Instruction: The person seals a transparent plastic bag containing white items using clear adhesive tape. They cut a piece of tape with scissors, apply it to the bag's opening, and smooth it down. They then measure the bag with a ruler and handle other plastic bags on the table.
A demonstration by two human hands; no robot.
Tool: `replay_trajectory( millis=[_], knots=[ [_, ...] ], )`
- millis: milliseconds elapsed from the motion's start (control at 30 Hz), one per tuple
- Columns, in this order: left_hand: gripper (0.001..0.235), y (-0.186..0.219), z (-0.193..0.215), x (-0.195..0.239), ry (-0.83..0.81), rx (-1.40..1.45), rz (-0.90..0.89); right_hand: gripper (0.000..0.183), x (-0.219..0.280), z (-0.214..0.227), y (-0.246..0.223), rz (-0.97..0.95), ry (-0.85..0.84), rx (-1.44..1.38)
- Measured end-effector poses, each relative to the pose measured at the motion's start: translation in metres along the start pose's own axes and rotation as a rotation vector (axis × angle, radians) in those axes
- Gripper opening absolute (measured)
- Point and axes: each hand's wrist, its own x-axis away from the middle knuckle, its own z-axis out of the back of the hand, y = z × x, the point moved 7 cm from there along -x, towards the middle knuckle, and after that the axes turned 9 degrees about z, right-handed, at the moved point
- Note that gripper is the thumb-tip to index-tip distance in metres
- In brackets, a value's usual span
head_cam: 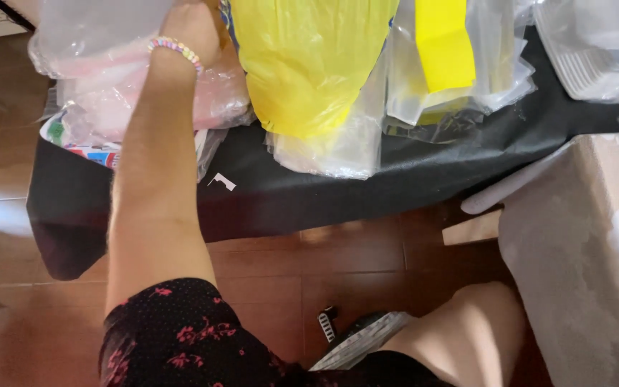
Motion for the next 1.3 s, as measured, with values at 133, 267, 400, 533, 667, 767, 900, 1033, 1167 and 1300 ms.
replay_trajectory(
  millis=[133, 267, 400, 533, 667, 767, 900, 1033, 1167, 1300],
  knots=[
    [0.020, 0.001, 0.016, 0.012, 0.074, 0.062, 0.003, 0.037, -0.025, -0.034, -0.018, 0.043, 0.015, 0.010],
    [0.027, -0.012, 0.000, 0.007, 0.591, -0.091, -0.140, 0.039, -0.137, 0.030, -0.208, 0.080, 0.026, 0.024],
    [0.023, -0.035, 0.019, 0.029, 0.829, 0.397, -0.185, 0.012, -0.295, 0.218, -0.412, 0.168, 0.488, -0.474],
    [0.008, -0.055, 0.037, 0.051, 0.947, 0.509, -0.142, 0.043, -0.431, 0.224, -0.503, 0.562, 0.009, -0.814],
    [0.021, -0.053, 0.069, 0.113, 1.036, 0.667, -0.200, 0.072, -0.607, 0.167, -0.565, 0.280, -0.315, -1.797],
    [0.021, -0.074, -0.013, 0.117, 0.757, 1.921, -0.121, 0.111, -0.687, 0.157, -0.603, 0.087, -0.342, -1.993],
    [0.018, -0.037, 0.039, 0.213, 0.806, 1.754, 0.263, 0.066, -0.708, 0.145, -0.634, -0.186, -0.258, -2.059],
    [0.015, 0.006, 0.069, 0.293, 1.183, 0.667, 0.130, 0.089, -0.700, 0.103, -0.633, -0.230, -0.265, -2.018],
    [0.059, -0.074, -0.028, 0.344, 1.268, 1.891, 0.920, 0.086, -0.672, 0.097, -0.624, -0.334, -0.276, -1.906],
    [0.077, -0.111, -0.096, 0.315, 0.795, 2.831, 0.627, 0.065, -0.664, 0.079, -0.596, -0.303, -0.299, -1.931]
  ],
)
